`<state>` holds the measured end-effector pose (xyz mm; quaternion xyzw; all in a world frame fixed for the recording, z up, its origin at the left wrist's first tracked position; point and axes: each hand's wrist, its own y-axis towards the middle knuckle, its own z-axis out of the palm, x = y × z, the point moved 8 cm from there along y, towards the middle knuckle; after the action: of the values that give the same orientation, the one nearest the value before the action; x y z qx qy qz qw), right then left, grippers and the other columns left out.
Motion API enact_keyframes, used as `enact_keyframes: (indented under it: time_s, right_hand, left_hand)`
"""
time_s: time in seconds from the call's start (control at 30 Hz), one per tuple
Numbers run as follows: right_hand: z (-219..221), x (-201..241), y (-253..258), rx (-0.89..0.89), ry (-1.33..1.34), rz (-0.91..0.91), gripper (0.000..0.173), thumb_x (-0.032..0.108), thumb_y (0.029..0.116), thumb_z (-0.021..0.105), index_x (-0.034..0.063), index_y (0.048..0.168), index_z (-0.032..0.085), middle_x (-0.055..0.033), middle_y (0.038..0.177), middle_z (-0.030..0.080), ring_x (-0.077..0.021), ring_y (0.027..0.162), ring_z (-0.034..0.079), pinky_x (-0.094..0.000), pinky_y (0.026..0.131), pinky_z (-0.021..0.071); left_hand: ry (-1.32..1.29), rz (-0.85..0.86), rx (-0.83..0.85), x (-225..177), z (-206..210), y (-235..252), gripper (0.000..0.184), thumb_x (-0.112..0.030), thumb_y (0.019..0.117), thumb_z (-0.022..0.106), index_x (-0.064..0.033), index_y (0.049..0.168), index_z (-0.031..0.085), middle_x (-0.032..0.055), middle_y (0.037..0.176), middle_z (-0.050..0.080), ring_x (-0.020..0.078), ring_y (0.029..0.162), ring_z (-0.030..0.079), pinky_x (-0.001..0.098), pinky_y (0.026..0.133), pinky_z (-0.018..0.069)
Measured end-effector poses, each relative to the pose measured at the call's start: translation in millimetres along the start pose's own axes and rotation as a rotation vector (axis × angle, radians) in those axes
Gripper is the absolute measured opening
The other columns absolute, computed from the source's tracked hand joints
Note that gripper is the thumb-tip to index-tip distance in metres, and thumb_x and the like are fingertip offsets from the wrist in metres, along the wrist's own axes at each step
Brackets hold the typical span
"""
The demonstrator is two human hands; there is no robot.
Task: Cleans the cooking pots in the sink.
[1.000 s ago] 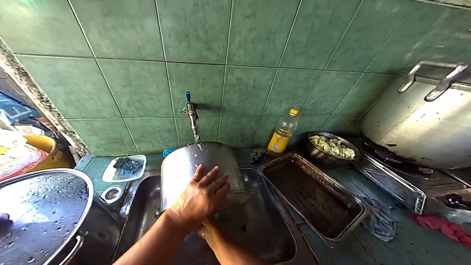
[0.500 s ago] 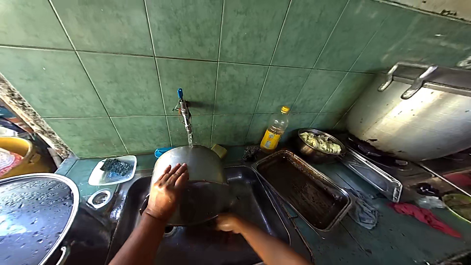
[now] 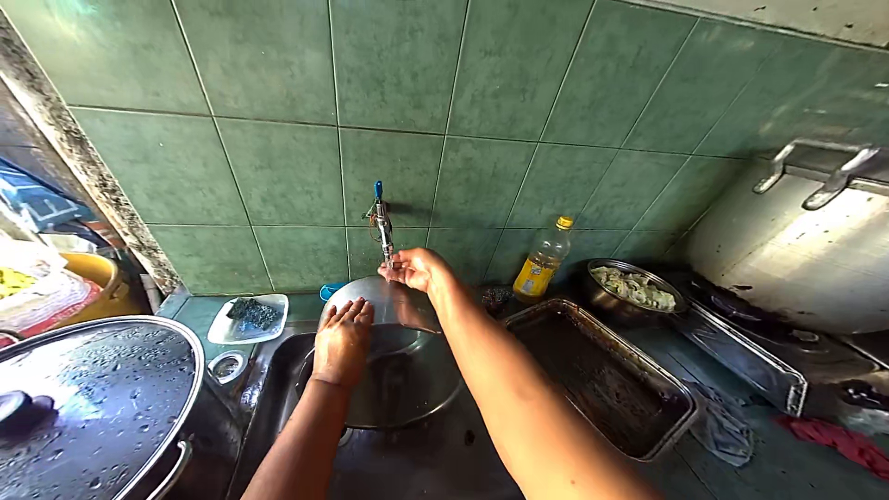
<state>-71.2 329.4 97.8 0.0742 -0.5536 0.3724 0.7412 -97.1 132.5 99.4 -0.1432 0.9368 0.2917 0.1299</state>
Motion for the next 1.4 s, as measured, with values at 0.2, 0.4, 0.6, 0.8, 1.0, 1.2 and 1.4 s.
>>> enact_keyframes:
  time_s: [0.2,0.4,0.6,0.8,1.0,1.2,1.4]
  right_hand:
    - [20.6,-5.8,-23.1,0.261,-0.337,0.122,0.044,0.021,0.1119,0.022,-0.0026,0.108,0.059,-0.0116,0.087,0.069,-0.0181,0.072,0.069,-0.0312,0.069,0.0589]
    - [-15.7,10.6,-8.5,0.221,-0.472,0.055,0.030,0.014,0.1107,0.034,-0.0056,0.115,0.057,-0.0115,0.088,0.068,-0.0185,0.074,0.070,-0.0329,0.073,0.0601]
    - [23.7,-7.4,-13.0,0.471,-0.319,-0.007,0.027,0.000,0.1070,0.032,-0.0050,0.120,0.056,-0.0131,0.099,0.072,-0.0200,0.085,0.073,-0.0358,0.082,0.0609]
    - [-1.9,1.0,-3.1,0.216,-0.285,0.008,0.026,0.000,0.1072,0.036,-0.0078,0.128,0.051,-0.0158,0.103,0.064,-0.0219,0.086,0.069,-0.0366,0.084,0.0596]
    - [6.6,-1.9,-14.4,0.395,-0.401,0.024,0.028,0.004,0.1083,0.033,-0.0053,0.120,0.056,-0.0128,0.096,0.071,-0.0189,0.080,0.072,-0.0340,0.077,0.0607]
    - [23.6,-8.8,-12.5,0.461,-0.363,0.041,0.029,0.003,0.1089,0.031,-0.0052,0.119,0.057,-0.0121,0.097,0.071,-0.0189,0.083,0.072,-0.0347,0.082,0.0606]
    - [10.9,0.5,-21.1,0.443,-0.522,0.089,0.027,0.007,0.1089,0.034,-0.0038,0.114,0.058,-0.0117,0.091,0.071,-0.0196,0.078,0.071,-0.0351,0.076,0.0607]
  left_hand:
    - [0.018,0.006,0.014,-6.1,4.5,4.6,0.035,0.010,0.0970,0.054,0.0021,0.127,0.070,0.0210,0.136,0.066,0.0397,0.130,0.061,0.0600,0.112,0.0416]
    - [0.018,-0.019,0.003,1.0,6.8,5.5,0.040,0.015,0.0933,0.055,0.0006,0.128,0.070,0.0201,0.136,0.066,0.0387,0.131,0.061,0.0584,0.113,0.0415]
    - [-0.013,-0.027,-0.076,8.2,-2.2,-2.4,0.040,0.017,0.0900,0.058,0.0016,0.124,0.071,0.0213,0.133,0.068,0.0404,0.127,0.063,0.0586,0.112,0.0433]
    - [-0.010,-0.053,-0.208,17.5,-7.8,-11.7,0.039,0.017,0.0894,0.057,-0.0004,0.120,0.074,0.0196,0.128,0.071,0.0400,0.121,0.067,0.0594,0.104,0.0496]
    - [-0.028,-0.169,-0.185,30.9,-11.6,-19.1,0.045,0.017,0.0868,0.061,-0.0069,0.123,0.075,0.0156,0.131,0.070,0.0410,0.119,0.068,0.0659,0.095,0.0513]
    - [-0.235,-0.417,-0.381,72.8,13.1,-67.9,0.036,0.011,0.0947,0.054,0.0040,0.125,0.071,0.0221,0.127,0.070,0.0426,0.115,0.070,0.0620,0.099,0.0508]
    - [-0.515,-0.572,-0.605,79.5,53.7,-106.4,0.024,0.012,0.0934,0.055,0.0152,0.112,0.070,0.0290,0.116,0.072,0.0341,0.114,0.071,0.0413,0.106,0.0507]
